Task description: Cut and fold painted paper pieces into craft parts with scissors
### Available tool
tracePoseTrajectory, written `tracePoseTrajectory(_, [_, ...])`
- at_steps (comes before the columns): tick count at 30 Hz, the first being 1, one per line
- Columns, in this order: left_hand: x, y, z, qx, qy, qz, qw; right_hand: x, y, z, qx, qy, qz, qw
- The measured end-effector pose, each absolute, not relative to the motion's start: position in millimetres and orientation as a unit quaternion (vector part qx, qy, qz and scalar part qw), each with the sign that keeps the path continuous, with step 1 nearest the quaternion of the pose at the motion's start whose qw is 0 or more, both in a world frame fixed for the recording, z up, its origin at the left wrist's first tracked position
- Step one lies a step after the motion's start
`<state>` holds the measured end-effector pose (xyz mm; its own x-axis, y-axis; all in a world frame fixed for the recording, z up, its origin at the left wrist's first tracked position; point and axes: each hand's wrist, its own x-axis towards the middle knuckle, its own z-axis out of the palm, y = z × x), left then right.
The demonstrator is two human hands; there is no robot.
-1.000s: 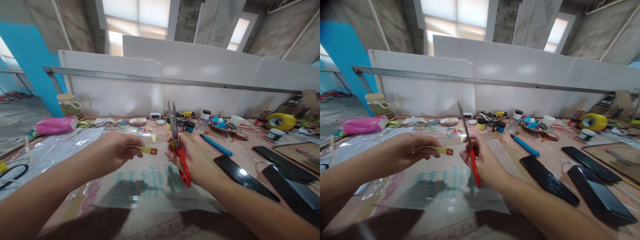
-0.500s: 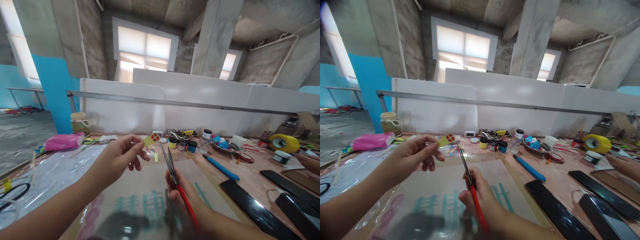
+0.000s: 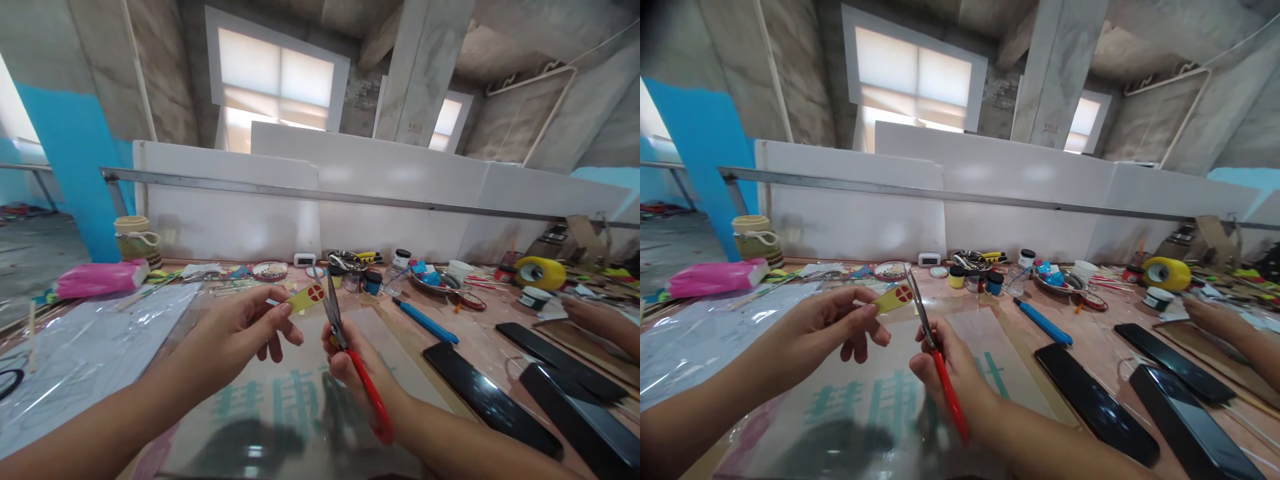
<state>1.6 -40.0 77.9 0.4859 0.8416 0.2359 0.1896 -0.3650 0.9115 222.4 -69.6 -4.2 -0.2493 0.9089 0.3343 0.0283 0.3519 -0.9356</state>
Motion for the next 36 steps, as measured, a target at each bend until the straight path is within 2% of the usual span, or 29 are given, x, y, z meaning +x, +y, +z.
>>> tracePoseTrajectory(17, [-6.0,-36.3,77.4,0.719,0.331,0.365,0.491,217.2,-69.7,3.7,-0.340,-0.632,0.473,0.512])
tracePoseTrajectory(36, [-11.4,-31.9,81.7,0.728,0.336,0.355,0.480,218.4,-72.2,12.3,-0.378,-0.626,0.470,0.495])
